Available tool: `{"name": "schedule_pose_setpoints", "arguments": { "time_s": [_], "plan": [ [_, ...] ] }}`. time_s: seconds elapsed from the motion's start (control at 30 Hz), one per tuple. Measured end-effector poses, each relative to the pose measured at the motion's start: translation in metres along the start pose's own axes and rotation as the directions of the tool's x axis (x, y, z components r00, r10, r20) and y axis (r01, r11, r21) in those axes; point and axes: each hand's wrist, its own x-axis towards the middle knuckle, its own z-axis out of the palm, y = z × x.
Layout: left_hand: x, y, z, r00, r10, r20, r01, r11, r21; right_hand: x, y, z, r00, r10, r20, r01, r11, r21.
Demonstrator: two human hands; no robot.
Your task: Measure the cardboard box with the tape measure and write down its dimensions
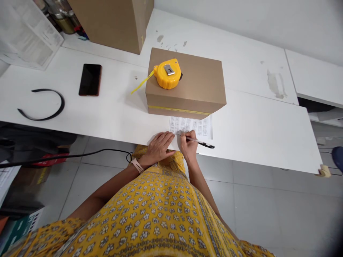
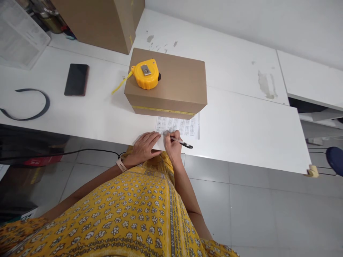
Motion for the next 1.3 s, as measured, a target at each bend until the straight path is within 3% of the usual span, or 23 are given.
{"name": "schedule_pose_setpoints", "arguments": {
  "time_s": [0.3, 0.47, 0.57, 0.67, 0.73, 0.8, 0.87, 0.93, 1.0, 1.07, 1.17, 1.23, 1.3],
  "plan": [
    [0.000, 0.000, -0.001, 1.000, -0.005, 0.005, 0.005, 1.000, -0.025, -0.001, -0.002, 0.001, 1.000, 0.018, -0.009, -0.018, 1.000, 0.005],
    [0.001, -0.001, -0.001, 1.000, 0.002, -0.025, -0.002, 1.000, -0.015, 0.003, 0.000, -0.006, 0.972, 0.075, -0.223, -0.057, 0.994, 0.089],
    [0.000, 0.000, -0.001, 1.000, 0.003, -0.031, -0.004, 0.999, -0.049, 0.022, 0.013, -0.036, 0.939, 0.004, -0.345, -0.007, 1.000, -0.007],
    [0.002, 0.005, -0.008, 0.996, -0.035, -0.083, 0.025, 0.992, -0.126, 0.053, 0.039, -0.086, 0.910, -0.115, -0.398, -0.015, 0.952, -0.307],
    [0.009, 0.010, -0.024, 0.979, -0.085, -0.186, 0.044, 0.976, -0.212, 0.072, 0.059, -0.120, 0.929, -0.197, -0.312, -0.001, 0.844, -0.536],
    [0.022, 0.011, -0.048, 0.935, -0.137, -0.328, 0.044, 0.960, -0.275, 0.086, 0.077, -0.144, 0.956, -0.212, -0.202, 0.015, 0.724, -0.689],
    [0.044, 0.008, -0.076, 0.862, -0.169, -0.478, 0.039, 0.962, -0.269, 0.093, 0.090, -0.156, 0.972, -0.188, -0.141, 0.012, 0.640, -0.768],
    [0.070, -0.003, -0.102, 0.778, -0.178, -0.603, 0.050, 0.974, -0.223, 0.096, 0.098, -0.157, 0.976, -0.170, -0.138, -0.009, 0.598, -0.801],
    [0.097, -0.017, -0.120, 0.732, -0.197, -0.653, 0.086, 0.977, -0.197, 0.097, 0.102, -0.154, 0.970, -0.179, -0.165, -0.027, 0.594, -0.804],
    [0.123, -0.033, -0.130, 0.740, -0.250, -0.624, 0.150, 0.966, -0.210, 0.097, 0.106, -0.151, 0.957, -0.211, -0.201, -0.027, 0.622, -0.782],
    [0.152, -0.051, -0.133, 0.801, -0.362, -0.477, 0.267, 0.929, -0.256, 0.095, 0.107, -0.150, 0.926, -0.263, -0.271, -0.013, 0.696, -0.718],
    [0.163, -0.055, -0.134, 0.820, -0.415, -0.394, 0.323, 0.904, -0.281, 0.092, 0.100, -0.149, 0.886, -0.305, -0.350, -0.007, 0.744, -0.668],
    [0.165, -0.052, -0.137, 0.812, -0.459, -0.362, 0.341, 0.875, -0.344, 0.086, 0.081, -0.146, 0.824, -0.358, -0.440, 0.020, 0.793, -0.609]
  ]
}}
